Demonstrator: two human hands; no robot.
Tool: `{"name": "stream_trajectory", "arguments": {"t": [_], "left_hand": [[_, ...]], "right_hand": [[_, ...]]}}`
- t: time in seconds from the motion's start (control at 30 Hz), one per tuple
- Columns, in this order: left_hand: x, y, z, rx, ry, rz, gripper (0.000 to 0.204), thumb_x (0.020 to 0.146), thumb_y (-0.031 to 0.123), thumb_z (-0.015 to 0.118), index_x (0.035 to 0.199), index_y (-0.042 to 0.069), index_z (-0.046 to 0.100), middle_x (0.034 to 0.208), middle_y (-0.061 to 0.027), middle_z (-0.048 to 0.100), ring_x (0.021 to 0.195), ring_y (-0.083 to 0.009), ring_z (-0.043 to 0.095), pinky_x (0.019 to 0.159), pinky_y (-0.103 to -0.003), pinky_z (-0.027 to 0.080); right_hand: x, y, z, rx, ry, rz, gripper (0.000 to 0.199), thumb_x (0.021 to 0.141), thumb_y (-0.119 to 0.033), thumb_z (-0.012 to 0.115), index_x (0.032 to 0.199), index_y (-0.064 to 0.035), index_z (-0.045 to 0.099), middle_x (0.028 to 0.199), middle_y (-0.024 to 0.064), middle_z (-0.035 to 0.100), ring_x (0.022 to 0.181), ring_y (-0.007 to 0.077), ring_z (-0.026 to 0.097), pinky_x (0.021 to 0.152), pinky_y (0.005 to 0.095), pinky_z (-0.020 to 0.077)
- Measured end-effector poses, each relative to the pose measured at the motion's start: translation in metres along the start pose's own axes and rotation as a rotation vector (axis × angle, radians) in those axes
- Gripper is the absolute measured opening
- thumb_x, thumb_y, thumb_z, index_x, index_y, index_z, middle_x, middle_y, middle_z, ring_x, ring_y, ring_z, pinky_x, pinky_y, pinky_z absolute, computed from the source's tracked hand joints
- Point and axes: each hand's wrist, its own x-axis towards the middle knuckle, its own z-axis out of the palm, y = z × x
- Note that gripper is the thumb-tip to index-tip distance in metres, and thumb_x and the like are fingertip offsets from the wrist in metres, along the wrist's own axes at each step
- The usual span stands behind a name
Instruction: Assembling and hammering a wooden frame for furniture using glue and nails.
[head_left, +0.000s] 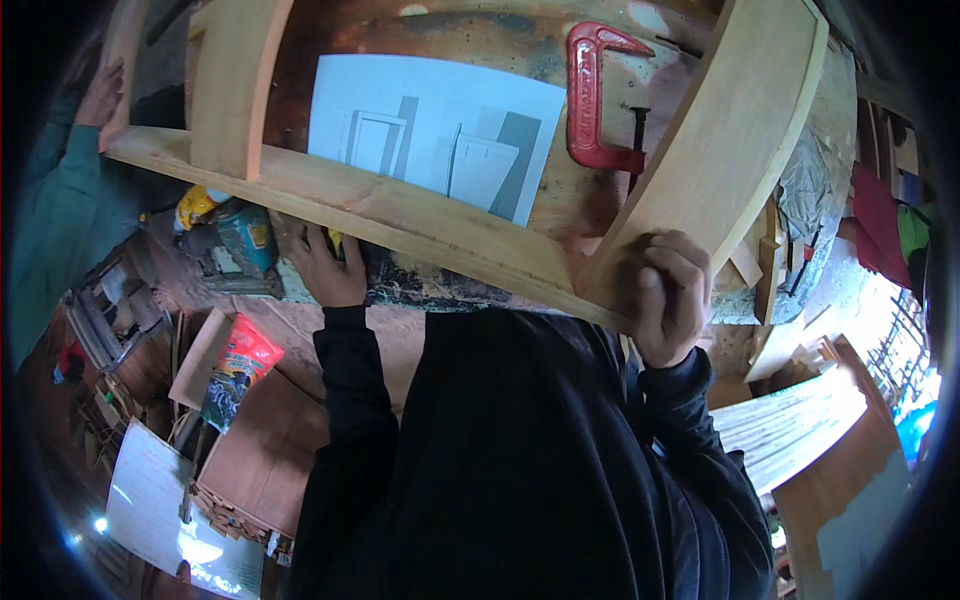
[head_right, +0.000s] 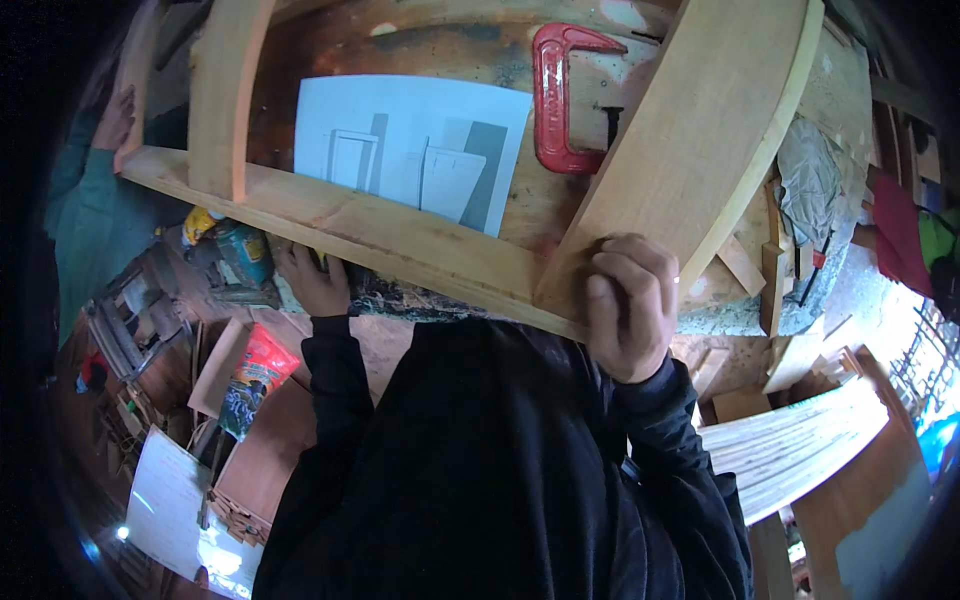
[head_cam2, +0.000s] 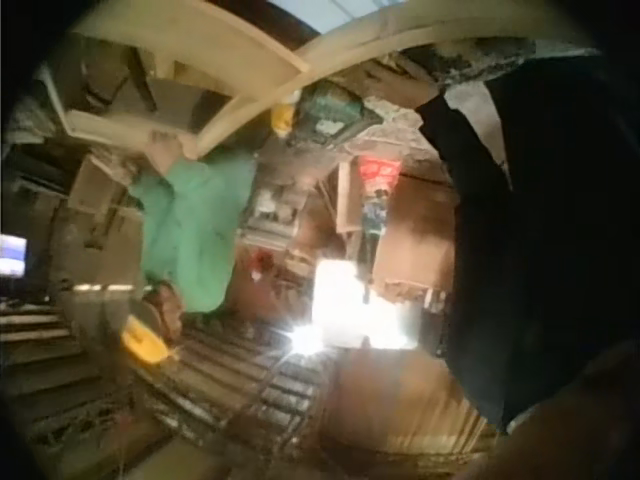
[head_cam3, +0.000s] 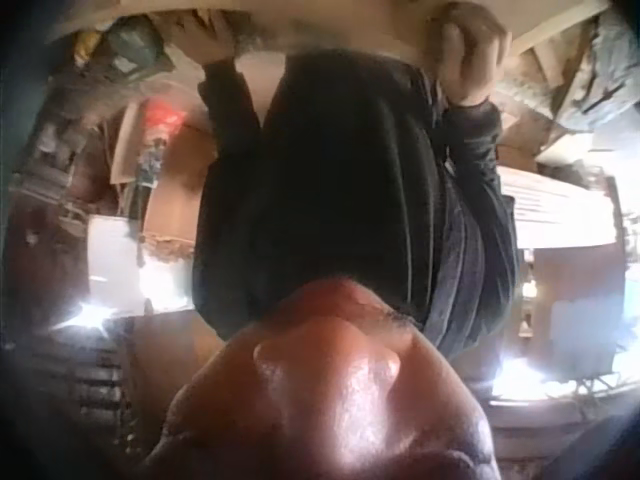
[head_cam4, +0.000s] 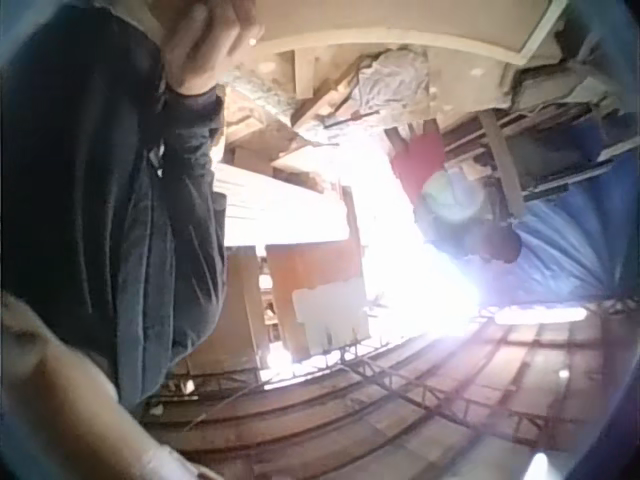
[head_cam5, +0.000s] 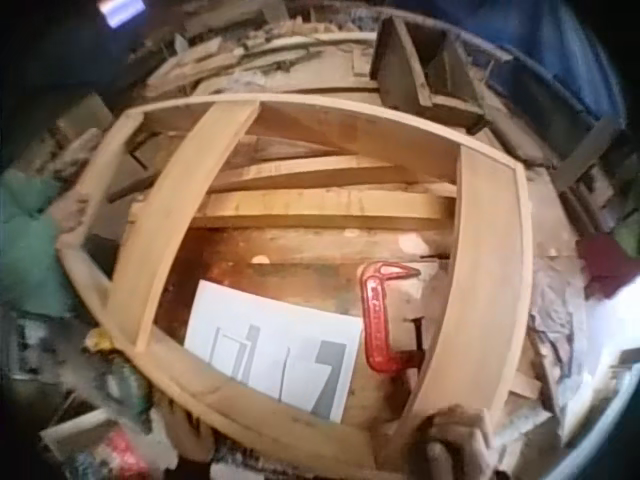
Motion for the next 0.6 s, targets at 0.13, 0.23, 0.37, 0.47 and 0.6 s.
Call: {"name": "stream_trajectory", "arguments": {"t": [0.13, 0.23, 0.37, 0.47, 0.6], "left_hand": [[0.004, 0.004, -0.002, -0.087, 0.032, -0.008, 0.052, 0.083, 0.02, 0.066, 0.128, -0.001, 0.052, 0.122, -0.026, 0.05, 0.108, -0.0462, 0.048, 0.092, -0.052, 0.039], [0.003, 0.003, -0.005, -0.071, -0.004, -0.032, 0.052, 0.083, 0.021, 0.067, 0.129, 0.0, 0.052, 0.123, -0.025, 0.05, 0.109, -0.0454, 0.048, 0.092, -0.051, 0.039], [0.004, 0.003, -0.002, -0.11, 0.003, -0.047, 0.051, 0.084, 0.023, 0.066, 0.128, 0.0, 0.053, 0.123, -0.0248, 0.05, 0.108, -0.0449, 0.048, 0.092, -0.051, 0.04], [0.005, 0.004, -0.005, -0.1, -0.005, -0.033, 0.051, 0.086, 0.027, 0.066, 0.128, 0.001, 0.053, 0.123, -0.0249, 0.05, 0.107, -0.0445, 0.049, 0.092, -0.051, 0.04], [0.004, 0.003, -0.003, -0.136, -0.026, -0.065, 0.051, 0.088, 0.03, 0.065, 0.129, 0.002, 0.052, 0.123, -0.0238, 0.051, 0.107, -0.0437, 0.049, 0.091, -0.051, 0.04]], "right_hand": [[-0.003, 0.004, 0.007, -0.128, -0.006, -0.043, 0.02, 0.079, 0.003, 0.063, 0.099, 0.0017, 0.062, 0.102, 0.0173, 0.061, 0.098, 0.0326, 0.059, 0.087, 0.041, 0.048], [-0.002, 0.003, 0.012, -0.219, -0.016, -0.052, 0.02, 0.08, 0.003, 0.062, 0.1, 0.0007, 0.063, 0.103, 0.0168, 0.061, 0.099, 0.0321, 0.059, 0.089, 0.0409, 0.0476], [-0.004, 0.002, 0.014, -0.289, -0.013, -0.046, 0.02, 0.08, 0.003, 0.063, 0.099, -0.0005, 0.064, 0.103, 0.0152, 0.06, 0.1, 0.0309, 0.058, 0.088, 0.0398, 0.0475], [-0.004, 0.002, 0.014, -0.313, -0.004, -0.039, 0.02, 0.08, 0.002, 0.064, 0.099, -0.0011, 0.065, 0.102, 0.0144, 0.059, 0.099, 0.0302, 0.058, 0.088, 0.0395, 0.0476], [-0.004, 0.002, 0.017, -0.337, 0.0, -0.037, 0.021, 0.079, 0.001, 0.066, 0.1, -0.0018, 0.065, 0.103, 0.014, 0.058, 0.099, 0.0297, 0.058, 0.088, 0.0396, 0.0473]]}}
